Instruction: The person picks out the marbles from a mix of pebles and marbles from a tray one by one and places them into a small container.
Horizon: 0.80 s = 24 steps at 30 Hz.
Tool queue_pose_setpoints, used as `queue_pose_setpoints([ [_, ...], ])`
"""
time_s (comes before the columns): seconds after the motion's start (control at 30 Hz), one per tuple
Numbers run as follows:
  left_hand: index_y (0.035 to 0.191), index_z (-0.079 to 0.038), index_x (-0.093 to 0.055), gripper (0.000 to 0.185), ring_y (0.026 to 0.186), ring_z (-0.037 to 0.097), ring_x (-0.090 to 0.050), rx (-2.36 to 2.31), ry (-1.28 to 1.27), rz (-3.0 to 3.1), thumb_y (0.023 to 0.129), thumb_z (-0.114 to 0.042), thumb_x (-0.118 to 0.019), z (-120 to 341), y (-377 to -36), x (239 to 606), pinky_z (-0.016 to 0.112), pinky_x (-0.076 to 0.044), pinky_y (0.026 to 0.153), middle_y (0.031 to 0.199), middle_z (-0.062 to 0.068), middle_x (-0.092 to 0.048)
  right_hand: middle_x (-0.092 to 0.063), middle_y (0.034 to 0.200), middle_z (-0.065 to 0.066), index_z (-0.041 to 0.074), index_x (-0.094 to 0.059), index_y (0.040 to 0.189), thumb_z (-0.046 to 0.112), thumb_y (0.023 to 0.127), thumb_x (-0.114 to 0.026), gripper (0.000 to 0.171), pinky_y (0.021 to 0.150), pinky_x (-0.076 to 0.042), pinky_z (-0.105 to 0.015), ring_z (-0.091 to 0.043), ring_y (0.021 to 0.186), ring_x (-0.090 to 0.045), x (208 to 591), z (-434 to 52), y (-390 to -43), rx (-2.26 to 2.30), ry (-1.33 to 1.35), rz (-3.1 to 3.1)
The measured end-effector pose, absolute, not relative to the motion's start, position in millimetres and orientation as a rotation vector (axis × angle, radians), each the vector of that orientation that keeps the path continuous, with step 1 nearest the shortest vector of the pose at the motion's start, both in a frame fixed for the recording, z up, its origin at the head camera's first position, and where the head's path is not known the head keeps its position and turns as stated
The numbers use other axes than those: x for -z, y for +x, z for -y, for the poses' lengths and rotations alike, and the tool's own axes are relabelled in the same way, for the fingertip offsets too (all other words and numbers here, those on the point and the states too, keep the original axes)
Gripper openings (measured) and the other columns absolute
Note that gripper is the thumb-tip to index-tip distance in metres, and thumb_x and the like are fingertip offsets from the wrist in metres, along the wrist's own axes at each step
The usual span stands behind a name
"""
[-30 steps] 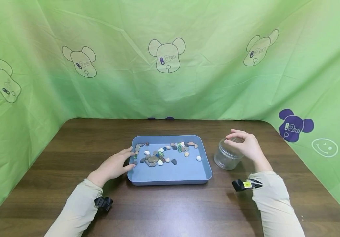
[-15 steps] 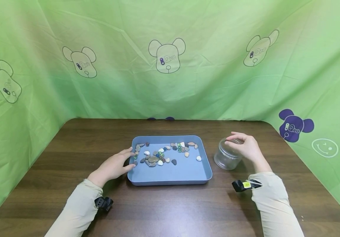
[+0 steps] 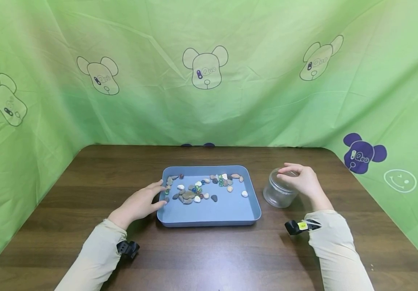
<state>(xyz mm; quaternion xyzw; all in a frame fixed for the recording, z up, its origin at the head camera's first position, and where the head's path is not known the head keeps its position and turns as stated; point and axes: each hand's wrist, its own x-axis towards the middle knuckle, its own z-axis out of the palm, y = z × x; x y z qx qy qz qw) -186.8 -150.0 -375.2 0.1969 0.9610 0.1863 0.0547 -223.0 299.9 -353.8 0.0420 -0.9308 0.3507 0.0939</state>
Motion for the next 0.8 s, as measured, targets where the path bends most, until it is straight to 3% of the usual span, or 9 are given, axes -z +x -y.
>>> queue_pose_setpoints([
  [0.33, 0.131, -0.003, -0.053, 0.047, 0.133, 0.037, -0.04, -0.568, 0.585, -2.911, 0.091, -0.027, -0.058, 150, -187, 375, 0.05, -0.038, 0.105, 0.148, 0.02, -0.035, -0.058, 0.127, -0.021, 0.0, -0.07, 0.099, 0.024, 0.084, -0.069, 0.029, 0.097, -0.04, -0.041, -0.04, 0.119, -0.053, 346, -295, -223, -1.018, 0.149, 2.728],
  [0.53, 0.131, -0.003, -0.052, 0.047, 0.133, 0.037, -0.04, -0.575, 0.588, -2.909, 0.091, -0.028, -0.058, 150, -187, 375, 0.05, -0.038, 0.105, 0.148, 0.02, -0.035, -0.059, 0.126, -0.02, 0.002, -0.07, 0.098, 0.021, 0.083, -0.069, 0.024, 0.087, -0.039, -0.021, -0.038, 0.119, -0.053, 333, -282, -223, -0.985, 0.244, 2.665],
  [0.6, 0.131, -0.003, -0.052, 0.048, 0.133, 0.037, -0.04, -0.576, 0.589, -2.908, 0.091, -0.028, -0.058, 149, -187, 375, 0.05, -0.038, 0.105, 0.149, 0.02, -0.035, -0.059, 0.126, -0.019, 0.002, -0.07, 0.098, 0.02, 0.083, -0.069, 0.023, 0.087, -0.042, -0.024, -0.037, 0.12, -0.052, 329, -276, -223, -0.99, 0.268, 2.653],
  [0.8, 0.132, -0.003, -0.052, 0.048, 0.133, 0.037, -0.04, -0.583, 0.584, -2.907, 0.091, -0.027, -0.059, 150, -186, 375, 0.05, -0.038, 0.105, 0.148, 0.02, -0.035, -0.059, 0.127, -0.019, 0.002, -0.07, 0.097, 0.018, 0.083, -0.069, 0.022, 0.098, -0.04, -0.047, -0.037, 0.123, -0.05, 319, -258, -224, -1.046, 0.32, 2.642],
])
